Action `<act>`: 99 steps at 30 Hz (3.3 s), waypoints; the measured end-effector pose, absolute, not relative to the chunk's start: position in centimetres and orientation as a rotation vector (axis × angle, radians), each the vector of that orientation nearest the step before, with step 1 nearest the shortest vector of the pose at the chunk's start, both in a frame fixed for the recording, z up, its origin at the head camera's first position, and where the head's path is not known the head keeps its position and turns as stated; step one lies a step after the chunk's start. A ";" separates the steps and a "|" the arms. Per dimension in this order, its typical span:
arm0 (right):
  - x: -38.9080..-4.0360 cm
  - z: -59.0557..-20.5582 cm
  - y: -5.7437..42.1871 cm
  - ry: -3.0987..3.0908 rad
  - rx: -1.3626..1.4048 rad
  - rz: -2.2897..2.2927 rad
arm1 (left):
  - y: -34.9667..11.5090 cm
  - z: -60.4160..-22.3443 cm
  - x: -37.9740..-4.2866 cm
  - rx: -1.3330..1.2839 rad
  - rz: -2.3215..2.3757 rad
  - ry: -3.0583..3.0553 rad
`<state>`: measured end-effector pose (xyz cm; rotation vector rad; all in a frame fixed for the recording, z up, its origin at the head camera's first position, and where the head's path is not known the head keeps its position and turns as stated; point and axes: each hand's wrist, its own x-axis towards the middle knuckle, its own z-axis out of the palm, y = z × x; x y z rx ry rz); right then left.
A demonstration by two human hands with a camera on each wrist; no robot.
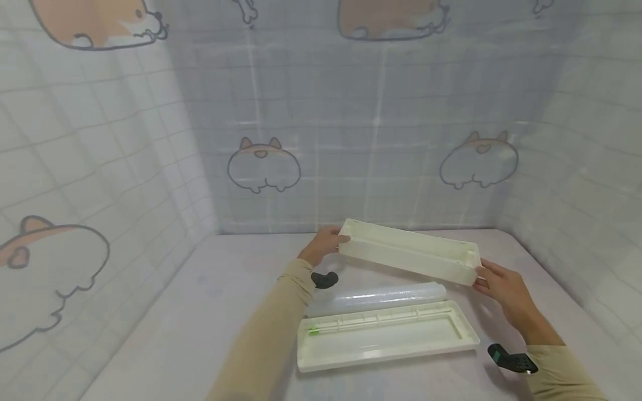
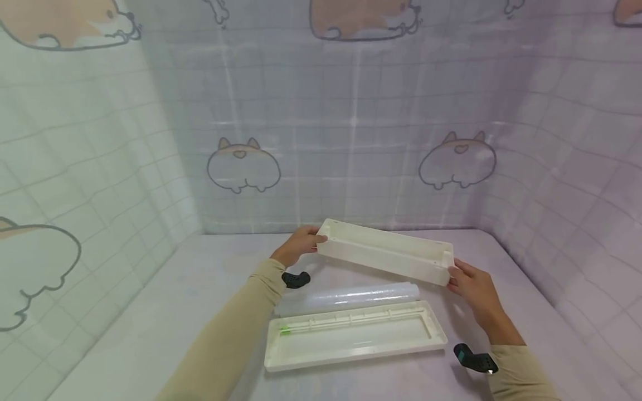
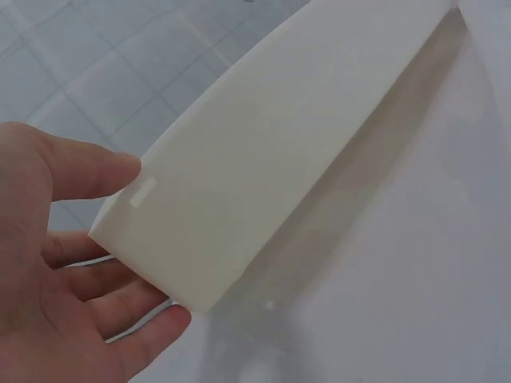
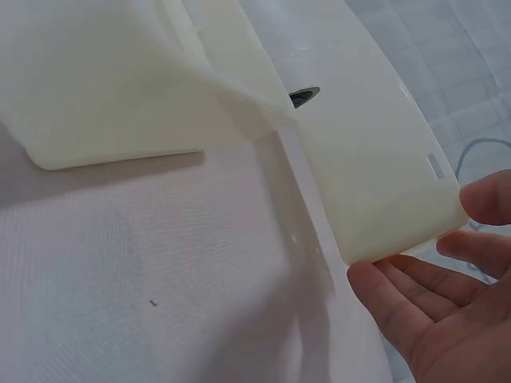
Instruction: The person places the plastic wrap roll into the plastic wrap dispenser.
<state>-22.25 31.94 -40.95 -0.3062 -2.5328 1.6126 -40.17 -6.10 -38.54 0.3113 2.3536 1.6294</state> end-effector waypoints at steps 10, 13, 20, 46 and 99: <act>-22.5 -40.5 32.3 -2.552 -0.228 1.604 | -6.9 -38.5 -39.8 0.383 1.643 2.369; -22.4 -40.4 32.5 -2.548 -0.215 1.619 | -7.1 -38.7 -39.8 0.430 1.662 2.341; -22.2 -40.4 32.8 -2.565 -0.211 1.628 | -7.6 -39.1 -39.0 0.494 1.685 2.289; -23.6 -39.8 32.9 -2.542 -0.060 1.638 | -9.2 -39.0 -37.8 0.449 1.763 2.253; -24.8 -39.5 29.9 -2.693 -0.003 1.566 | -13.4 -40.8 -33.4 0.342 1.835 2.235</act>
